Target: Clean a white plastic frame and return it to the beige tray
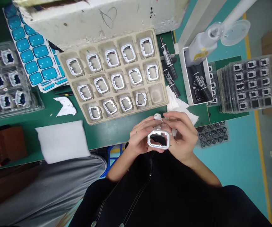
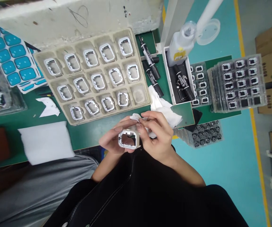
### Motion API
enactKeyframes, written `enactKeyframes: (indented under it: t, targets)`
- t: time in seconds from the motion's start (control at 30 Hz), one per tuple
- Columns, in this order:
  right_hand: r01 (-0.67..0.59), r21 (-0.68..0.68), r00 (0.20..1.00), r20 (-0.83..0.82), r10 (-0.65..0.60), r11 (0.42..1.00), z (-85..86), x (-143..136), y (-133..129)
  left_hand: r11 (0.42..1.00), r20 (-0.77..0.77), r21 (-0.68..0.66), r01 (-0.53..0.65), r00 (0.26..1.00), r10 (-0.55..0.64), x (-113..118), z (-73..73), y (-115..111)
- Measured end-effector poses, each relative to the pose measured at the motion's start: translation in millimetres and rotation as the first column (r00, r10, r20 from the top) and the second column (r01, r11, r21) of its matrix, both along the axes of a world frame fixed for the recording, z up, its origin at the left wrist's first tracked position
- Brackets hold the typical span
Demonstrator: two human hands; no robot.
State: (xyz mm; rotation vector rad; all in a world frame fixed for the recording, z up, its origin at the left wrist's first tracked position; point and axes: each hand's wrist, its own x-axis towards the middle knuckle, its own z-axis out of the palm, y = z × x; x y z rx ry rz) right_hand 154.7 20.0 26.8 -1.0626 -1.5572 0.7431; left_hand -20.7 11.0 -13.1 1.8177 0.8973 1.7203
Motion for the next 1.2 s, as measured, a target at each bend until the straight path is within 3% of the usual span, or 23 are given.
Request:
enactKeyframes:
  t: [0.1, 0.2, 0.4, 0.57, 0.67, 0.77, 0.93, 1.07, 1.2]
  targets:
    - [0.006, -0.161, 0.99, -0.135, -0.028, 0.987, 1.8, -4, 0, 0.999, 0.013, 0.007, 0.035, 0.999, -0.035, 1, -0.8, -1]
    - [-0.065, -0.277, 0.964, -0.267, -0.012, 0.959, 2.0, -4, 1, 0.999, 0.024, -0.01, 0.041, 0.999, -0.04, 1, -1.7, -3]
    - [-0.138, -0.337, 0.92, -0.391, -0.005, 0.931, 2.4, -1, 5, 0.998, 0.075, -0.006, 0.062, 0.995, -0.062, 0, -3.3, -6]
    - [-0.129, -0.349, 0.947, -0.321, 0.01, 0.928, 8.0, 0, 7, 0.99, 0.059, -0.083, 0.115, 0.992, -0.11, -2, 0.9, -7]
    - [-0.092, -0.334, 0.963, -0.268, -0.001, 0.938, 7.7, 0, 5, 0.993, 0.056, -0.066, 0.1, 0.994, -0.096, 1, 1.3, -5]
    - [-0.024, -0.29, 0.977, -0.211, -0.039, 0.957, 5.7, 0, 2, 0.999, 0.096, -0.033, -0.009, 0.995, 0.012, 6, -1.0, -5]
    - [0.078, -0.138, 0.993, -0.083, -0.09, 0.987, 4.7, 4, 0, 0.946, 0.162, -0.237, -0.22, 0.951, 0.261, 11, 2.5, -13]
    - [0.086, 0.045, 0.994, 0.058, -0.088, 0.995, 9.1, 8, -1, 0.89, 0.181, -0.417, -0.183, 0.943, 0.278, 10, 8.1, -15]
    - [-0.002, 0.116, 0.974, 0.224, -0.024, 0.993, 14.2, 3, -2, 0.861, 0.207, -0.501, -0.089, 0.954, 0.218, 8, 8.0, -16]
